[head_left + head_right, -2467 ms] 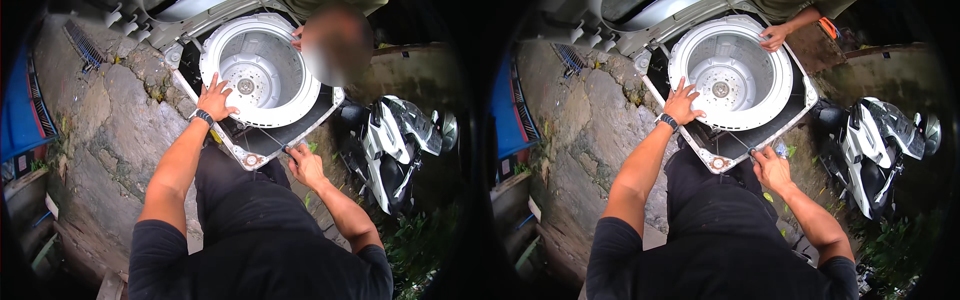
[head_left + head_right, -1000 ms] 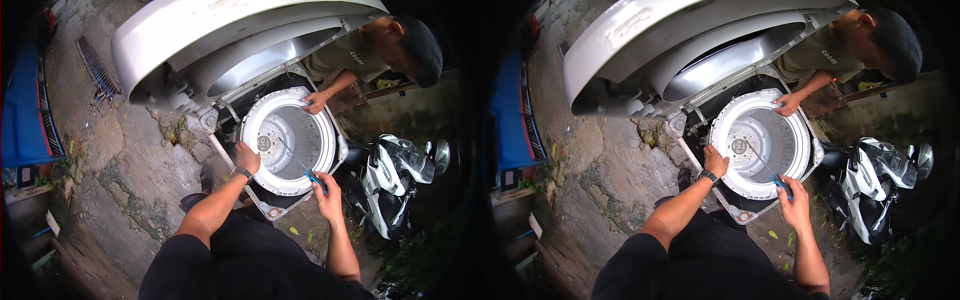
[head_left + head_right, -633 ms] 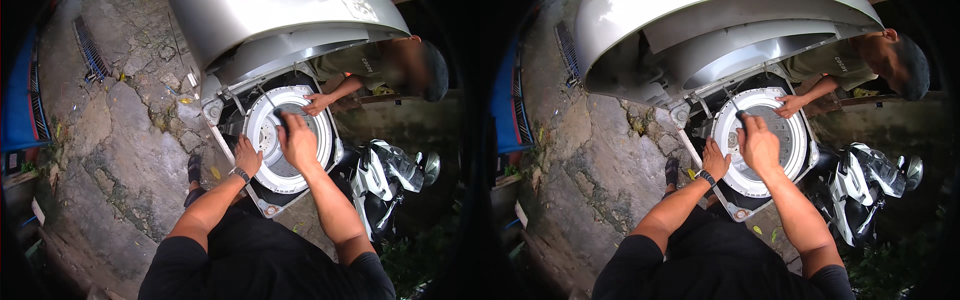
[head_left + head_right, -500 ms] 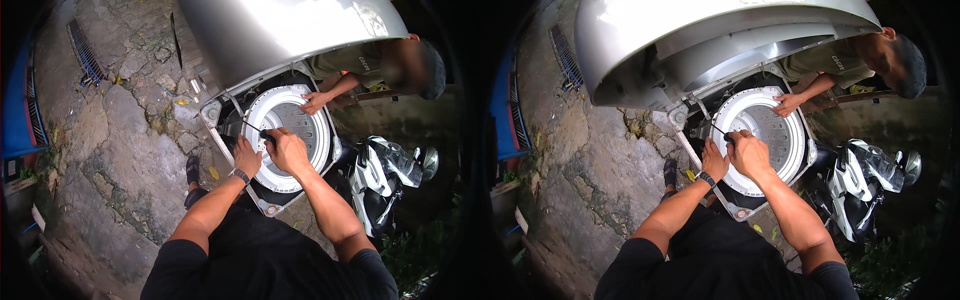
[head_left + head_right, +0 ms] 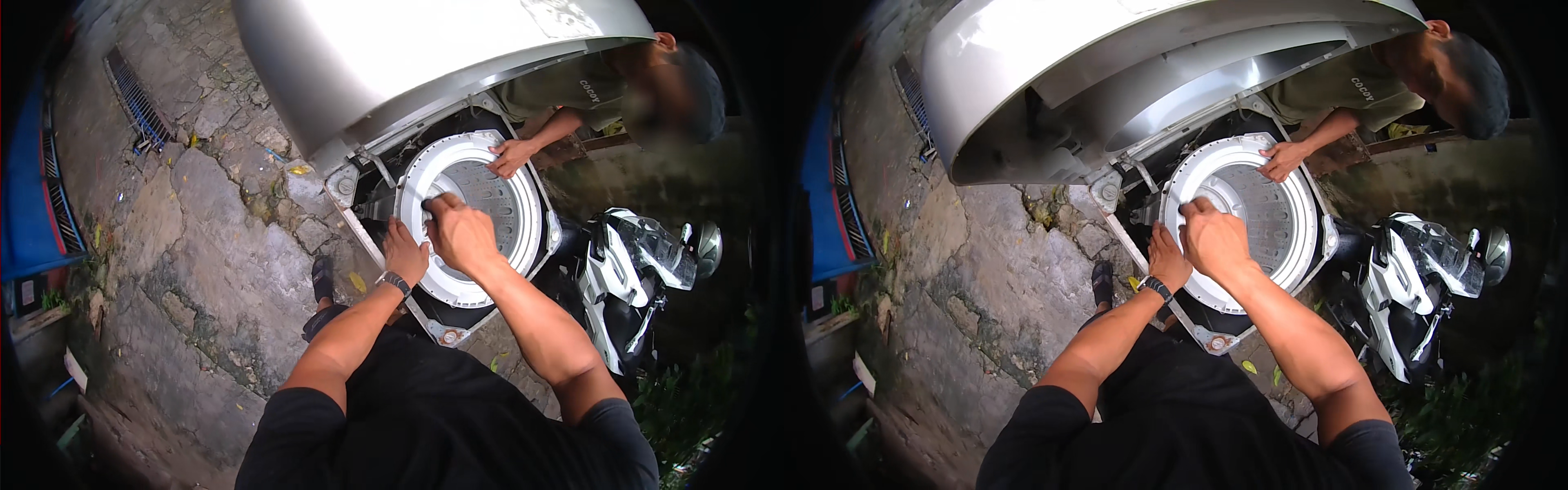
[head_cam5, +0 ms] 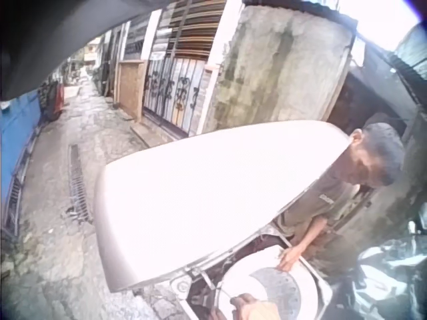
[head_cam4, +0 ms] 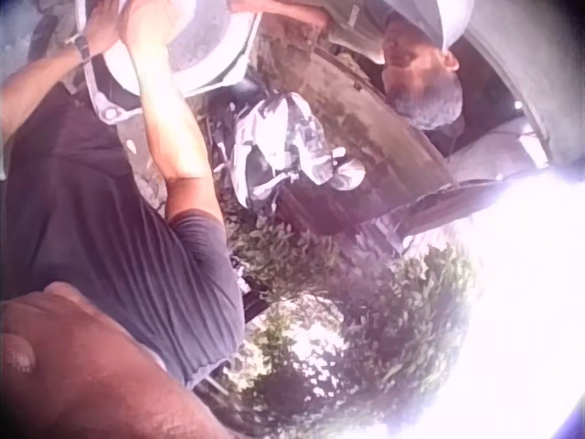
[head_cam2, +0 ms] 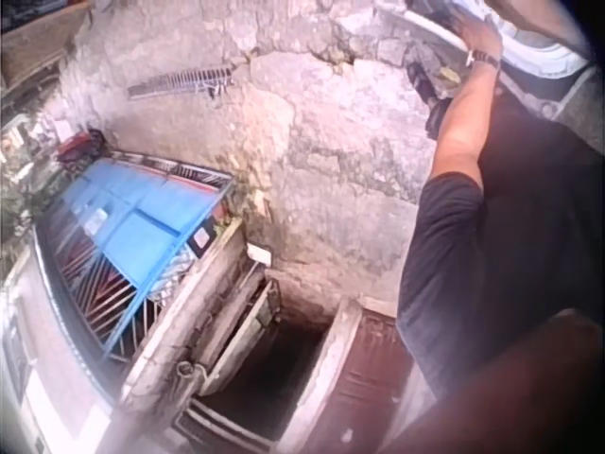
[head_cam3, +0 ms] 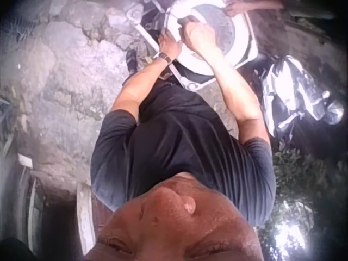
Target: The person disassembles the top agitator assembly of a washing machine by unscrewing components with a screwdriver and prying parts loose with pliers.
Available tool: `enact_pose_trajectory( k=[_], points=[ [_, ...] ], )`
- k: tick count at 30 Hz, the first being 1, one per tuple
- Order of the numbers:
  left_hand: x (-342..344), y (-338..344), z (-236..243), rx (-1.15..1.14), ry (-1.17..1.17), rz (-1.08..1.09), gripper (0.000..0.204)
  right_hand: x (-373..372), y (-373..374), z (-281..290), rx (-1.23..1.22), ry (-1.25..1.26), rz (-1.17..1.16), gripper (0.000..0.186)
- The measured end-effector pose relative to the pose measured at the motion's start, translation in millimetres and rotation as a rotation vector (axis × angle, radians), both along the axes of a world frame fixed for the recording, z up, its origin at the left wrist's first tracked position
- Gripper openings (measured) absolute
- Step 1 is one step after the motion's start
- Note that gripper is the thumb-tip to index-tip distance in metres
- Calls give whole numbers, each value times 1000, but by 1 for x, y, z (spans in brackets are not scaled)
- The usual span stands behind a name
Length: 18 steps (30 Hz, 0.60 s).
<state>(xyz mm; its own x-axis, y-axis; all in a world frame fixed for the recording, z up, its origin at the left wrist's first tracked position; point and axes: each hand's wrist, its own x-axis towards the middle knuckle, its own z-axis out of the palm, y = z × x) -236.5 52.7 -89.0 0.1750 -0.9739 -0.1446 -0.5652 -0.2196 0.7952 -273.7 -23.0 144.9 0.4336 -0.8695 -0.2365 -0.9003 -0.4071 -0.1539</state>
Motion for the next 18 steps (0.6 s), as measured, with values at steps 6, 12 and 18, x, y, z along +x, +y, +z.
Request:
enact_pose_trajectory(
  k=[6,12,18],
  points=[
    [0,4,1,-3,19,13,87,7,-7,13,-184,-152,-87,28],
    [1,0,1,-18,-51,9,88,18,-7,29,-43,-75,-25,23],
    [0,2,3,28,-25,12,89,8,-12,6,-4,105,94,23]
  ],
)
